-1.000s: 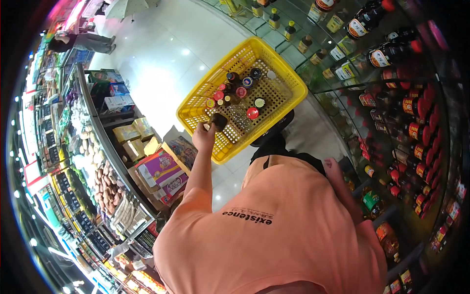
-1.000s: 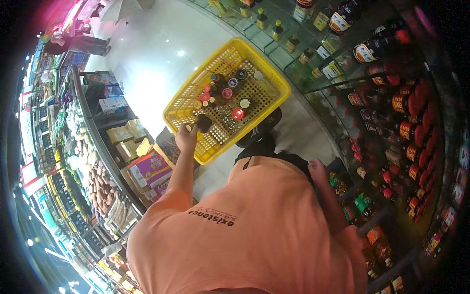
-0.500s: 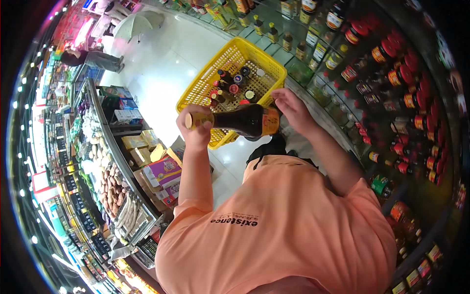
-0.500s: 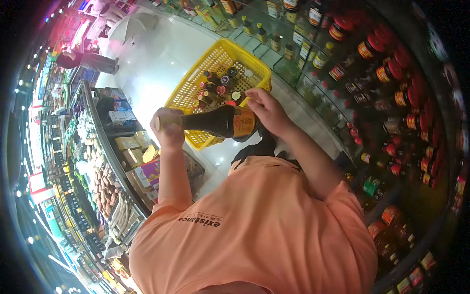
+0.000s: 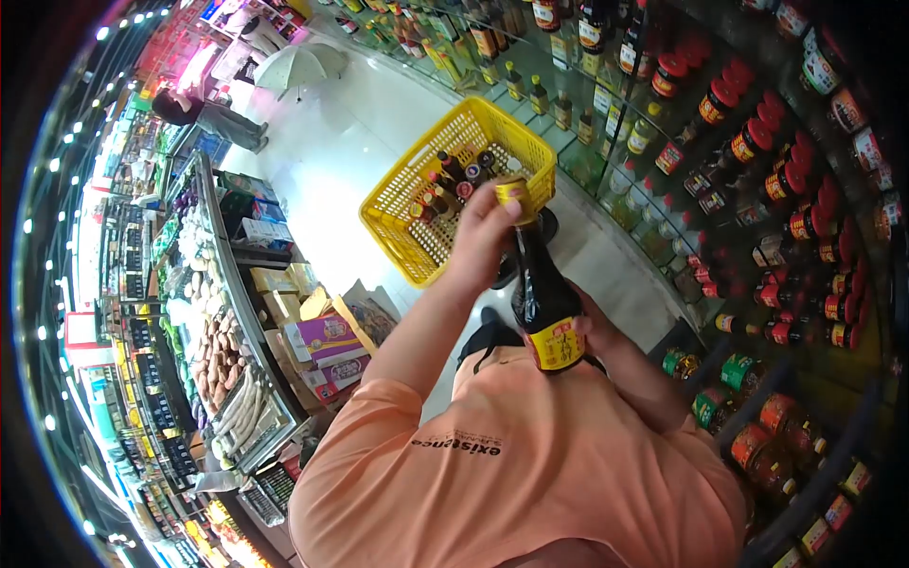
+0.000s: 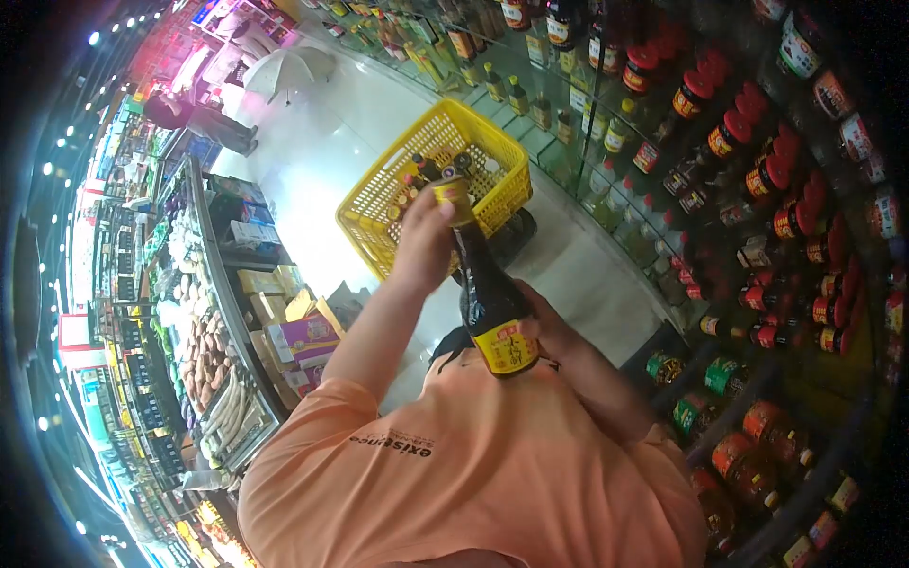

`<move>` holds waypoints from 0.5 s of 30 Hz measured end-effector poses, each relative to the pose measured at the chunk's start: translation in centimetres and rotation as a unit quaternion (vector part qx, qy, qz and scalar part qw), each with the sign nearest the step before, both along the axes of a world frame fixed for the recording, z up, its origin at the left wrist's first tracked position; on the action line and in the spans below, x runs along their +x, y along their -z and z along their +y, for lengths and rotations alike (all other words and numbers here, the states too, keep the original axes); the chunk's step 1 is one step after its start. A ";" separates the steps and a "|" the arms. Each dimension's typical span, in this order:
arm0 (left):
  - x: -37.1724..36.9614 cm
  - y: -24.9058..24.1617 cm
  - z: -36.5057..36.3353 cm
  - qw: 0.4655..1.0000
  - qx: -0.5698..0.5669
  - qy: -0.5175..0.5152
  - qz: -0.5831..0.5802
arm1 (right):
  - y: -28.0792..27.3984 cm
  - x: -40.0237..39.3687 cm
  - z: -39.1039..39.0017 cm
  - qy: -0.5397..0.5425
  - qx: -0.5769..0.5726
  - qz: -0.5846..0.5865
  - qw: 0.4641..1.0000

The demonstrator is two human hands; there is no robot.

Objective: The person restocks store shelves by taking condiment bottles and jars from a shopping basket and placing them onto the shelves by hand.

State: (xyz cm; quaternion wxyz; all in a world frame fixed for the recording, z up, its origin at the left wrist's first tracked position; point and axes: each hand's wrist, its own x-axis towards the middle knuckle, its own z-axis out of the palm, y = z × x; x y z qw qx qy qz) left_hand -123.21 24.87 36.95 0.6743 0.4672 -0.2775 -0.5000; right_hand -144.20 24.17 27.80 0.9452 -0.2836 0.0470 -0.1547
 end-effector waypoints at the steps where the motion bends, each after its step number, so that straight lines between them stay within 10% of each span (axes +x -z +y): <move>1: 0.0 1.0 1.2 0.999 0.029 0.028 -0.015 | -0.4 0.0 0.7 -0.001 -0.008 -0.001 1.000; 15: 9.8 9.8 27.9 0.996 0.023 0.063 0.056 | -0.5 18.5 12.6 0.097 -0.020 0.066 0.993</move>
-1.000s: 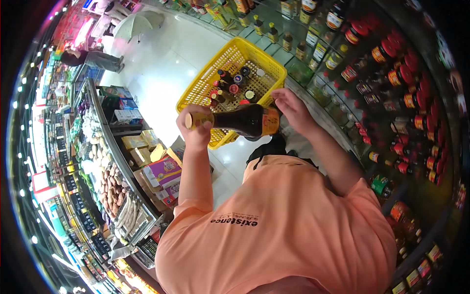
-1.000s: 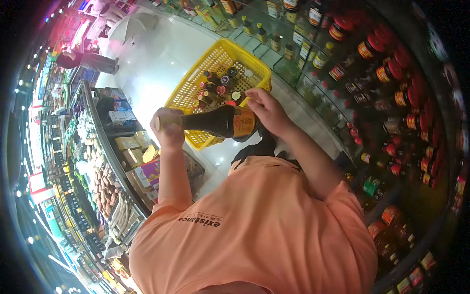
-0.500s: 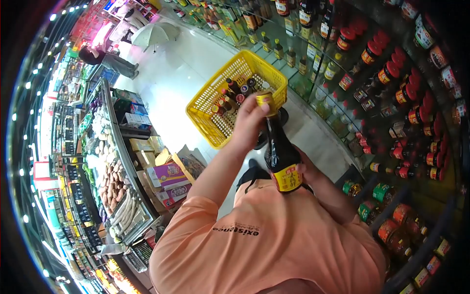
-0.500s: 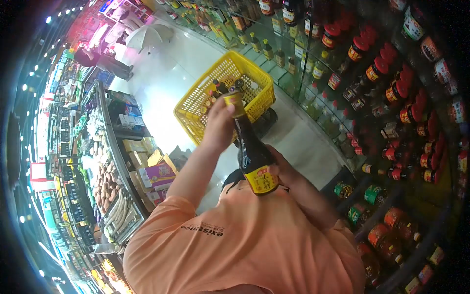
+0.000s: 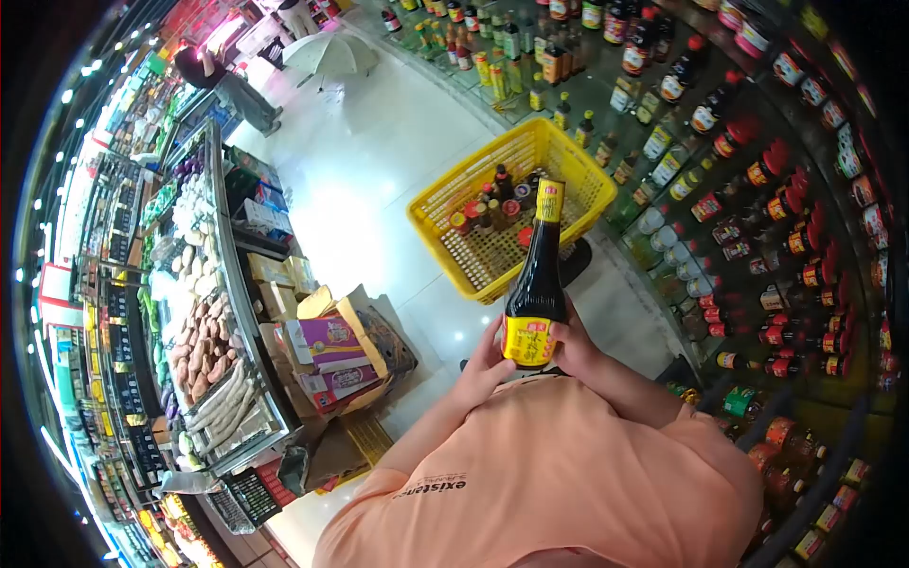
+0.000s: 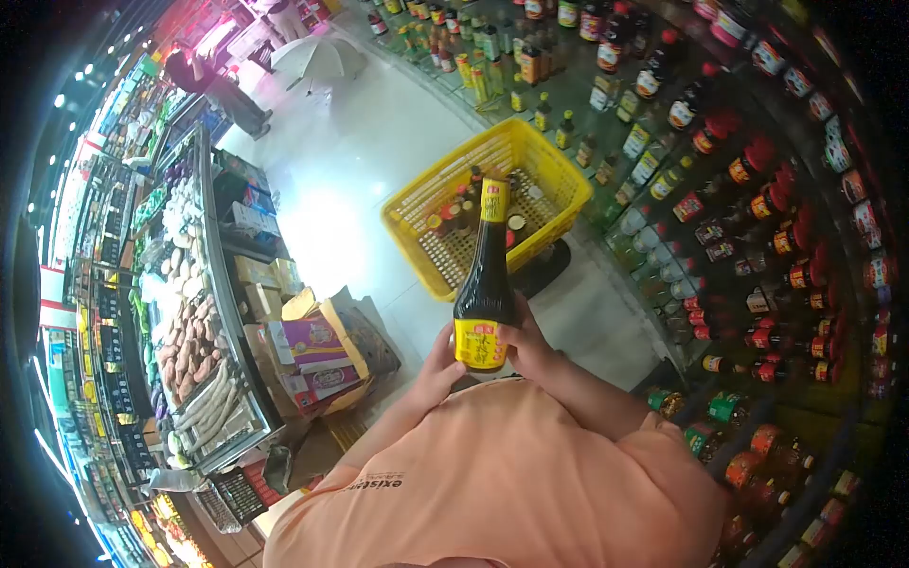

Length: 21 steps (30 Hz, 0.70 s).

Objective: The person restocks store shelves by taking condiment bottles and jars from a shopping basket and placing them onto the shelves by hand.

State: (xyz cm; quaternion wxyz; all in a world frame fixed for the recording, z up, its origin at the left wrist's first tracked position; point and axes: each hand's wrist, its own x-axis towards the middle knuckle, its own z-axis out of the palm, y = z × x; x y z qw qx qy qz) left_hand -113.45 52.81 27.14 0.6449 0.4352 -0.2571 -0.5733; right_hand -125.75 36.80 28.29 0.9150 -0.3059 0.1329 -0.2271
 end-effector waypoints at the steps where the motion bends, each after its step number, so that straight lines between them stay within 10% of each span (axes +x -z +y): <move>1: 1.5 -0.2 1.5 0.999 -0.002 -0.041 0.017 | -0.5 2.4 1.5 -0.004 0.001 0.003 1.000; 11: 17.3 -1.4 15.2 0.995 0.006 -0.097 0.025 | -1.6 17.7 12.1 -0.047 -0.046 -0.036 0.997; 21: 25.7 2.4 16.0 0.998 -0.005 -0.054 0.040 | -2.3 28.3 6.6 0.042 0.018 0.098 0.994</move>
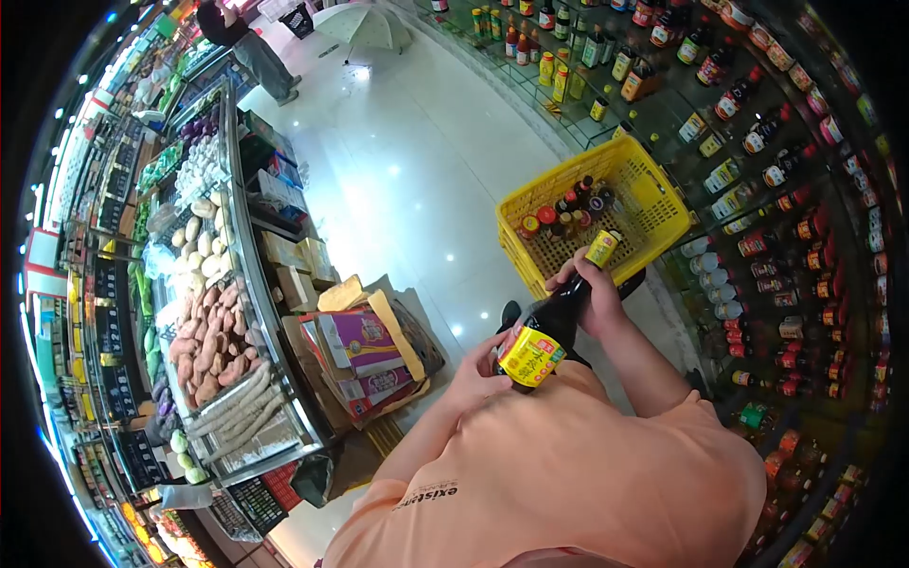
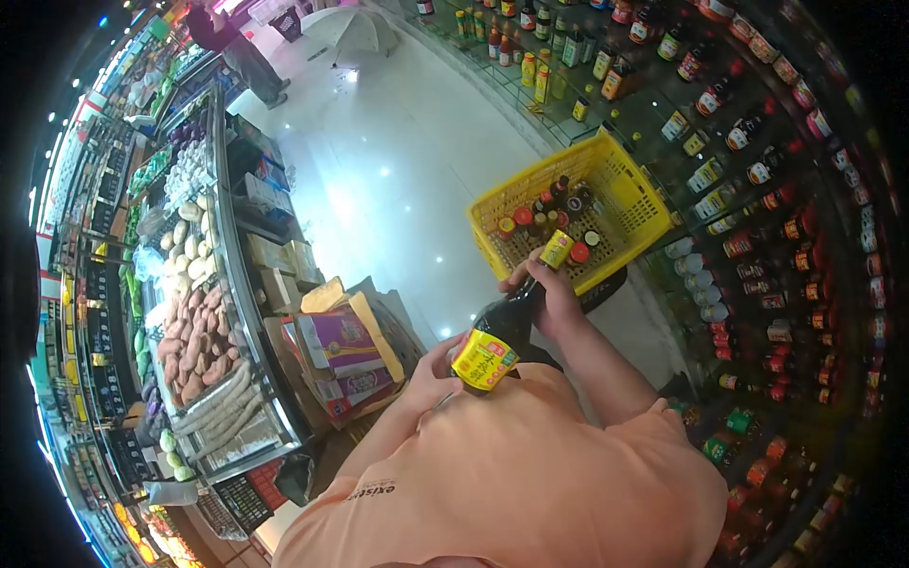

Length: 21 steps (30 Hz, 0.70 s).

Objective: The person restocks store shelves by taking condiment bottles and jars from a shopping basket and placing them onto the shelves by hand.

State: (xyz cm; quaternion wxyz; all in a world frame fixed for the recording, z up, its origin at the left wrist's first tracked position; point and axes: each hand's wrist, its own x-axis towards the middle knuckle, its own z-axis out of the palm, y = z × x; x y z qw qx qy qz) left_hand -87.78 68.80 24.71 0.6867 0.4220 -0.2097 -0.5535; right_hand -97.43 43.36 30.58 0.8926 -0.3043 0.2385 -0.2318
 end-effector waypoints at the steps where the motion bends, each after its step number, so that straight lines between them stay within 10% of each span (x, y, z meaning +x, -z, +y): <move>1: 1.1 -0.1 -0.6 0.999 0.018 0.032 -0.006 | -0.1 1.2 -0.4 0.011 0.025 0.001 1.000; 10: 13.1 1.5 -6.4 0.996 0.069 0.061 -0.014 | 1.4 12.7 -6.6 -0.011 -0.002 -0.057 0.998; 14: 20.3 5.0 -5.4 0.957 0.260 -0.102 -0.082 | 1.8 16.9 -10.2 0.019 -0.011 -0.058 0.998; 21: 28.3 21.4 7.8 0.852 0.480 -0.193 -0.082 | 1.5 23.6 -15.8 0.065 -0.084 -0.022 0.994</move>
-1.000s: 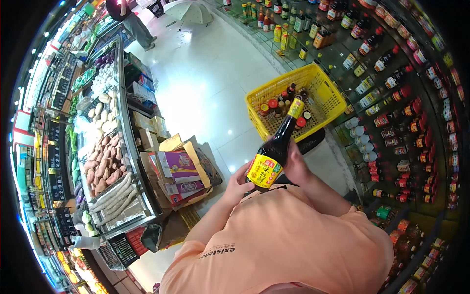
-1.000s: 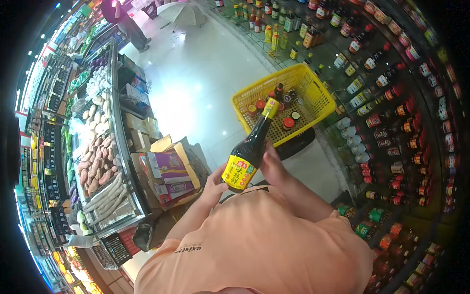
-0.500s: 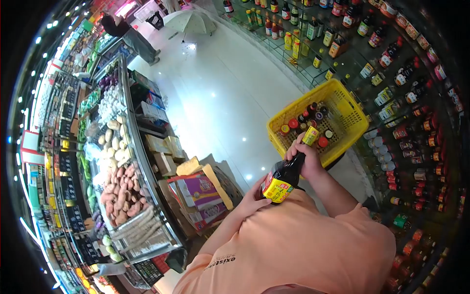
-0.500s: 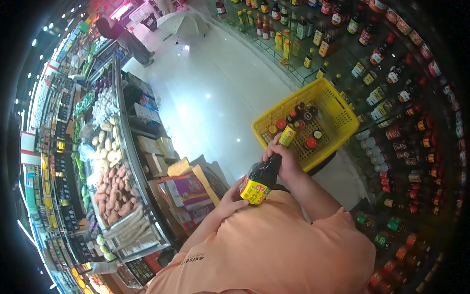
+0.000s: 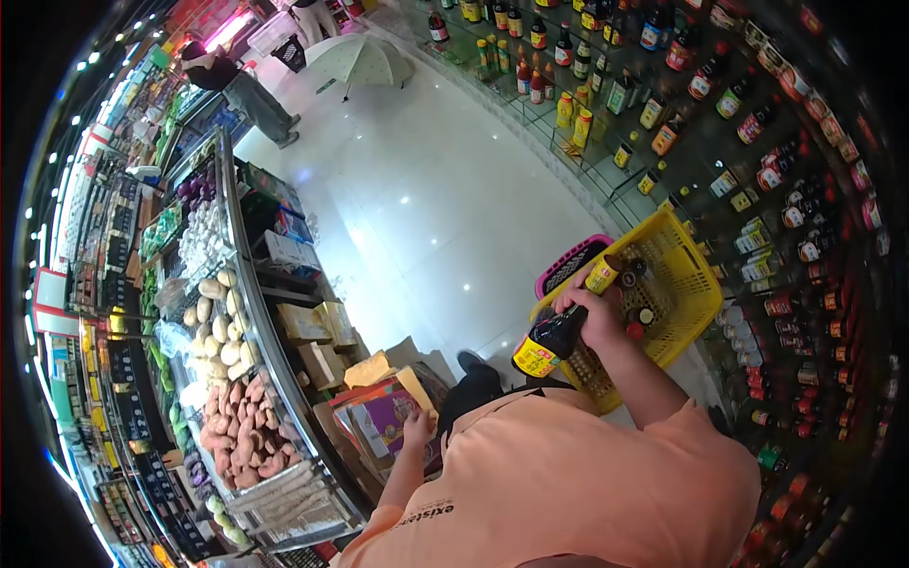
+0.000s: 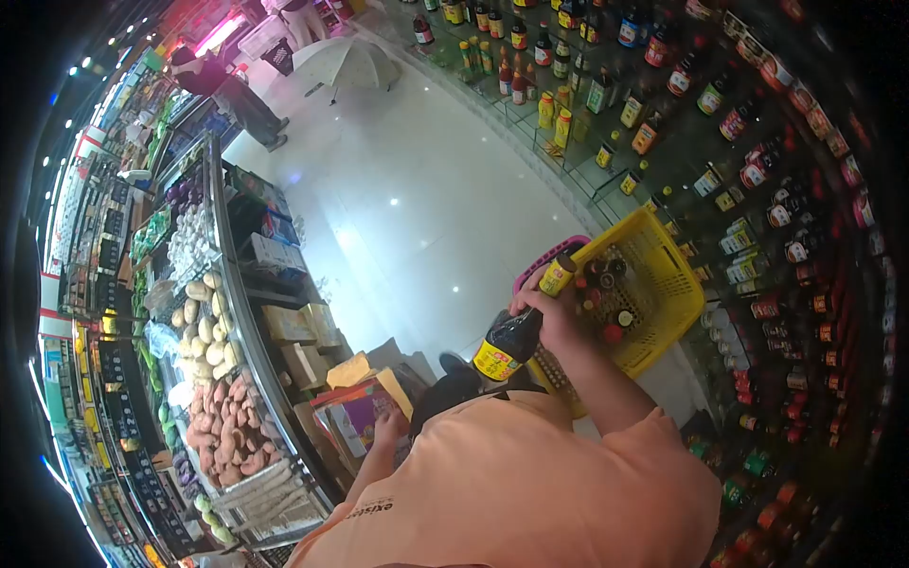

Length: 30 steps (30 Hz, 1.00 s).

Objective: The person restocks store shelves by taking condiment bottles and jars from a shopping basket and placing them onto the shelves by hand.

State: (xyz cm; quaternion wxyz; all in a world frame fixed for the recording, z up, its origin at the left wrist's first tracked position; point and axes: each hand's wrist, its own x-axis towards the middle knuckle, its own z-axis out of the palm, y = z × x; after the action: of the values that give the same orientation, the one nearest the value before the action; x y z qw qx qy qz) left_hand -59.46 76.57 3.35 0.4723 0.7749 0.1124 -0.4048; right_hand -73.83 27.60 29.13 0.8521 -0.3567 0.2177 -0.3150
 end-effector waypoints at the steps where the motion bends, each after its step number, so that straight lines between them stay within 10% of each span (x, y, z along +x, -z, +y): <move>1: 0.7 2.1 2.4 0.999 0.021 0.021 0.017 | 0.0 1.5 -0.3 0.002 -0.002 0.001 1.000; 5: 3.2 4.6 7.8 0.957 0.041 0.249 -0.143 | 2.2 8.5 -1.2 0.012 -0.043 0.041 0.998; 11: 16.2 12.7 11.0 0.923 0.217 0.280 -0.148 | 2.5 21.4 -2.5 -0.046 -0.160 0.165 0.972; 12: 21.9 13.5 9.0 0.976 -0.155 -0.028 -0.151 | 1.7 25.5 -3.0 -0.054 -0.168 0.160 0.971; 13: 26.3 12.4 9.3 0.976 -0.155 -0.026 -0.151 | 1.3 27.5 -3.2 -0.052 -0.168 0.160 0.971; 15: 33.2 9.2 3.8 0.999 -0.035 -0.030 0.024 | 0.8 30.7 -3.8 -0.031 -0.197 0.147 0.969; 23: 51.6 -6.0 -24.7 0.976 -0.094 0.180 -0.075 | 1.5 37.0 -8.5 0.022 -0.297 0.199 0.934; 30: 49.0 -19.6 -53.1 0.814 -0.242 0.461 -0.255 | 2.2 41.3 -18.4 0.087 -0.422 0.178 0.885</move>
State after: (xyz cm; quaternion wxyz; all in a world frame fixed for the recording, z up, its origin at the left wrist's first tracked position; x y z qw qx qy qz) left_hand -10.49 23.43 22.97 0.4144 0.6716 -0.4847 -0.3772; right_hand -32.52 9.15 26.97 0.5373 -0.7125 0.2424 -0.3807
